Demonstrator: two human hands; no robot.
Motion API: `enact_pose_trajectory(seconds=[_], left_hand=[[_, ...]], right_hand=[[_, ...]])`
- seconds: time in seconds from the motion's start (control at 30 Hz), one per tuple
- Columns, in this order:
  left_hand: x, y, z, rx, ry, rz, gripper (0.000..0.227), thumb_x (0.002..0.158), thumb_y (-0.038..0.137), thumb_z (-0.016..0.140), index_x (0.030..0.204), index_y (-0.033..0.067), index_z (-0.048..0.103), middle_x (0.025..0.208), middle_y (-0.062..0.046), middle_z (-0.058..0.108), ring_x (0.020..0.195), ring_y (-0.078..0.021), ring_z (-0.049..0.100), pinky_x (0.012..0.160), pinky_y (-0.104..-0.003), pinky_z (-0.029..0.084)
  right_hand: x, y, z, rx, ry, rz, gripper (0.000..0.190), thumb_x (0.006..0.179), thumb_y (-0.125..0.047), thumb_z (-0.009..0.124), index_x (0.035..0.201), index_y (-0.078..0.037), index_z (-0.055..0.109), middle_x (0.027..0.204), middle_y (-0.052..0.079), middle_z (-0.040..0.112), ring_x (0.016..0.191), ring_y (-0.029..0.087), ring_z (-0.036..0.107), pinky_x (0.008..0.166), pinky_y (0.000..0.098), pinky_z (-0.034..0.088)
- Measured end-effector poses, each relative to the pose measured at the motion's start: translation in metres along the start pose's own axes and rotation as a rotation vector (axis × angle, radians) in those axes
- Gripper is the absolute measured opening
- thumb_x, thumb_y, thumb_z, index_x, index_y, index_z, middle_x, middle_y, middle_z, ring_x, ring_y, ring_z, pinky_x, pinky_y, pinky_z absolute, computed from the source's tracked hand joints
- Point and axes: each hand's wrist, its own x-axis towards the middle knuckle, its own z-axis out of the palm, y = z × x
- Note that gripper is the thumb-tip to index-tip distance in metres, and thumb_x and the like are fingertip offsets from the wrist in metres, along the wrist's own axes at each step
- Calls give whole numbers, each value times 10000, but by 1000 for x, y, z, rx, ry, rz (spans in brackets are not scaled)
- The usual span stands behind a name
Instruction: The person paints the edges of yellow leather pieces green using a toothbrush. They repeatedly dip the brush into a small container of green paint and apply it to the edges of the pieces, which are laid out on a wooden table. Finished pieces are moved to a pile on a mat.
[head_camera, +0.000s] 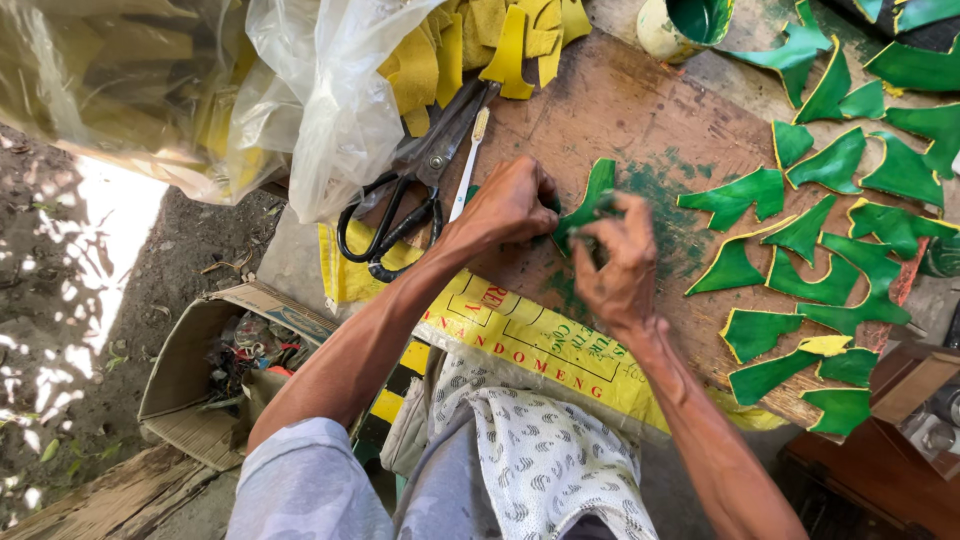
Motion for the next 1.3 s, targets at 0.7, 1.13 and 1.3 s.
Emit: enact_pose_trajectory(seconds=[0.7, 1.13, 1.3], left_hand=[[-4, 11, -14, -33, -96, 22, 113, 712, 15, 645, 745, -60, 723, 604, -184, 691, 520, -219, 708, 494, -379, 560], [-48, 8, -12, 53, 290, 217, 148, 830, -7, 546, 895, -63, 667, 707, -309, 596, 658, -419, 672, 614, -477, 505], [-73, 19, -7, 34, 390, 198, 159, 870, 11, 554, 959, -34, 677, 705, -291, 604, 633, -421, 655, 609, -481, 484]], right_hand=[[10, -7, 6, -33, 67, -22, 141, 818, -21, 819, 870, 5, 691, 1165, 192, 566, 1136, 323, 596, 949, 440, 541], [9, -24, 7, 90, 107, 34, 170, 796, 6, 821, 899, 32, 689, 1112, 207, 573, 1018, 346, 633, 834, 431, 533], [13, -24, 11, 28, 126, 28, 173, 822, 17, 819, 930, 39, 685, 1148, 206, 581, 1046, 340, 631, 871, 432, 535]])
